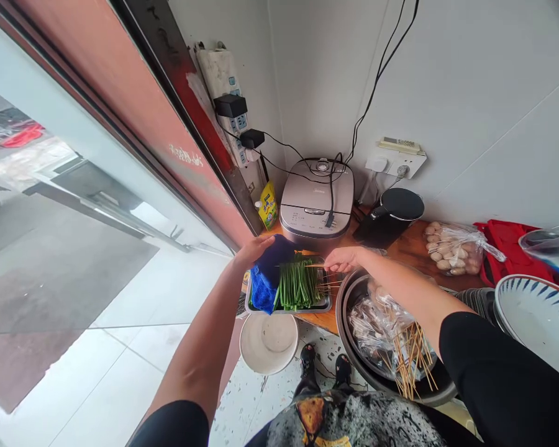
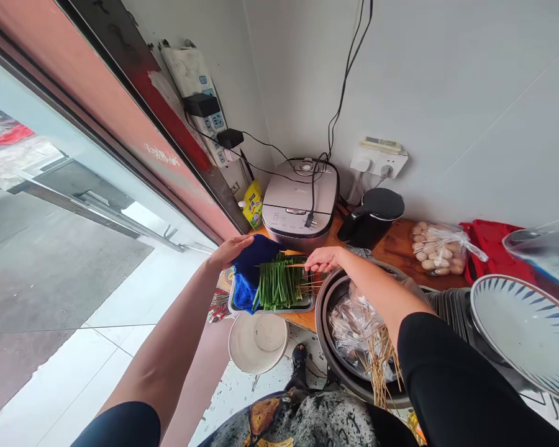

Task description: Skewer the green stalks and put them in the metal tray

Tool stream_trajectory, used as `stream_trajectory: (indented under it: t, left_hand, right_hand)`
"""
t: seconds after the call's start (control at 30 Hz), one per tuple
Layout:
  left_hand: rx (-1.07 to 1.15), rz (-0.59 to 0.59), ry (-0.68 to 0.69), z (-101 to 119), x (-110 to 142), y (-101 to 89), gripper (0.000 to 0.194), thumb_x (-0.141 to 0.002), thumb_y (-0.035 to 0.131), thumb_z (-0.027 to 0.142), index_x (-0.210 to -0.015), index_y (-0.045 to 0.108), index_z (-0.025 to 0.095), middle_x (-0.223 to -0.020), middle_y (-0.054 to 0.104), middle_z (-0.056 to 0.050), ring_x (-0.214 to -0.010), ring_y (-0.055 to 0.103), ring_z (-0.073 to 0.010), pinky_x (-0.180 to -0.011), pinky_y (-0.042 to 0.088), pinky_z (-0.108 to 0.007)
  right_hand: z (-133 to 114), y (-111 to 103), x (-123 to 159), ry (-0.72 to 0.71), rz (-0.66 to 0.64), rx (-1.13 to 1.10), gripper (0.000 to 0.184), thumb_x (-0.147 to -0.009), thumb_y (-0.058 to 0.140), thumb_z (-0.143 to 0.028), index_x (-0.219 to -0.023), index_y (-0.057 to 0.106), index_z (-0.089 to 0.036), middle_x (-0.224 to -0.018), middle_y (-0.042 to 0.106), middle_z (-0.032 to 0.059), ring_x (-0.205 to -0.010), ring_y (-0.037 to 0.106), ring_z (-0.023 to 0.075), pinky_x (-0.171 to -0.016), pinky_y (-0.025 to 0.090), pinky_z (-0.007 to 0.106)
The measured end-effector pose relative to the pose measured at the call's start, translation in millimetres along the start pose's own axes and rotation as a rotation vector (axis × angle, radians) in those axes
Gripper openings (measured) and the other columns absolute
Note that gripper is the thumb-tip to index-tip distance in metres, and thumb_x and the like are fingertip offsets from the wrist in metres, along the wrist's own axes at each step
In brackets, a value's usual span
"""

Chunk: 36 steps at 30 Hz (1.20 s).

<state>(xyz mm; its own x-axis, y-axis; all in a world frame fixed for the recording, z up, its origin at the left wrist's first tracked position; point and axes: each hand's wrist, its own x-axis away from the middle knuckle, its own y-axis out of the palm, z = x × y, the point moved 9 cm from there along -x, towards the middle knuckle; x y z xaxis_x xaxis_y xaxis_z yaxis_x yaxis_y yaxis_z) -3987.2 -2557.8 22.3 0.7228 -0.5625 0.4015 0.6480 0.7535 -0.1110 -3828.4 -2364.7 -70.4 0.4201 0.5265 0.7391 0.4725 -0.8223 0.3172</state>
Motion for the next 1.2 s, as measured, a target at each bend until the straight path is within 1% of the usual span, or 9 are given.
stream_trajectory:
  t: [0.23,0.37,0.47,0.7,0.83,0.93,1.03,1.1,1.2]
  left_hand:
    - [-0.287,0.237,0.107,28,19,3.4,0.053,-0.081,0.052,0.059,-0.109,0.069,0.017,-0.079,0.073,-0.004,-0.078,0.067,-0.0219,-0.07,0.051,-0.03]
    - [-0.528,0.345,0.176,53,38,23.8,0.037,-0.087,0.049,0.046,-0.105,0.07,0.021,-0.091,0.072,-0.005,-0.093,0.063,-0.0242,-0.081,0.045,-0.03]
    - [-0.71,0.413,0.193,62,51,45.0,0.036,-0.092,0.041,0.04,-0.105,0.068,0.02,-0.097,0.069,-0.011,-0.099,0.06,-0.0281,-0.084,0.042,-0.034]
    - [-1.012,0.296,0.18,30,46,141.9,0.034,-0.091,0.038,0.015,-0.112,0.065,0.013,-0.091,0.064,-0.019,-0.084,0.065,-0.0288,-0.073,0.047,-0.038]
    - [-1.054,0.228,0.348,1,68,172.3,0.047,-0.086,0.045,0.008,-0.13,0.053,0.023,-0.13,0.054,-0.016,-0.113,0.054,-0.0279,-0.093,0.042,-0.041]
    - [-1.053,0.403,0.561,-17,104,154.1,0.048,-0.089,0.049,0.017,-0.135,0.047,0.026,-0.141,0.046,-0.011,-0.126,0.043,-0.0274,-0.105,0.031,-0.044]
    - [-0.975,0.669,0.515,-45,130,113.7,0.043,-0.088,0.055,0.029,-0.129,0.051,0.018,-0.124,0.056,-0.015,-0.116,0.049,-0.0296,-0.098,0.036,-0.045]
    - [-0.917,0.699,0.441,-61,131,101.0,0.036,-0.085,0.059,0.033,-0.117,0.057,0.017,-0.111,0.061,-0.014,-0.106,0.053,-0.0295,-0.091,0.04,-0.044]
    - [-0.87,0.67,0.41,-68,123,101.0,0.022,-0.083,0.061,0.031,-0.1,0.06,0.017,-0.093,0.062,-0.01,-0.092,0.056,-0.0264,-0.083,0.044,-0.041]
  right_hand:
    - [3,-15,-15,-0.057,0.071,0.069,0.018,-0.094,0.053,-0.029,-0.09,0.057,-0.012,-0.062,0.047,-0.0073,-0.039,0.034,0.0013,-0.034,0.029,0.013]
    - [2,-19,-19,-0.097,0.118,0.136,0.019,-0.094,0.053,-0.03,-0.093,0.058,-0.012,-0.065,0.05,-0.0056,-0.042,0.039,0.0025,-0.037,0.034,0.014]
    - [-2,-24,-23,-0.127,0.17,0.208,0.021,-0.094,0.053,-0.032,-0.093,0.059,-0.012,-0.07,0.054,-0.0037,-0.047,0.046,0.0041,-0.041,0.04,0.016]
    - [-15,-30,-17,-0.154,0.334,0.418,0.021,-0.092,0.056,-0.032,-0.096,0.061,-0.012,-0.084,0.061,0.0011,-0.064,0.058,0.0097,-0.057,0.05,0.024]
    - [-22,-25,-8,-0.174,0.412,0.518,0.022,-0.093,0.054,-0.033,-0.093,0.061,-0.013,-0.086,0.063,0.0019,-0.07,0.06,0.0118,-0.064,0.052,0.028]
    - [-28,-21,-1,-0.215,0.457,0.565,0.02,-0.09,0.058,-0.032,-0.091,0.062,-0.012,-0.086,0.064,0.0019,-0.074,0.061,0.0132,-0.068,0.052,0.03]
    - [-32,-15,5,-0.262,0.485,0.588,0.017,-0.084,0.064,-0.029,-0.091,0.063,-0.013,-0.085,0.065,0.0017,-0.075,0.062,0.0138,-0.069,0.05,0.029]
    - [-33,-9,6,-0.278,0.483,0.599,0.018,-0.082,0.066,-0.029,-0.089,0.064,-0.013,-0.079,0.065,0.001,-0.068,0.061,0.0131,-0.065,0.048,0.027]
    - [-36,2,5,-0.299,0.496,0.635,0.019,-0.082,0.065,-0.032,-0.084,0.064,-0.013,-0.068,0.062,-0.001,-0.058,0.057,0.0111,-0.058,0.045,0.025]
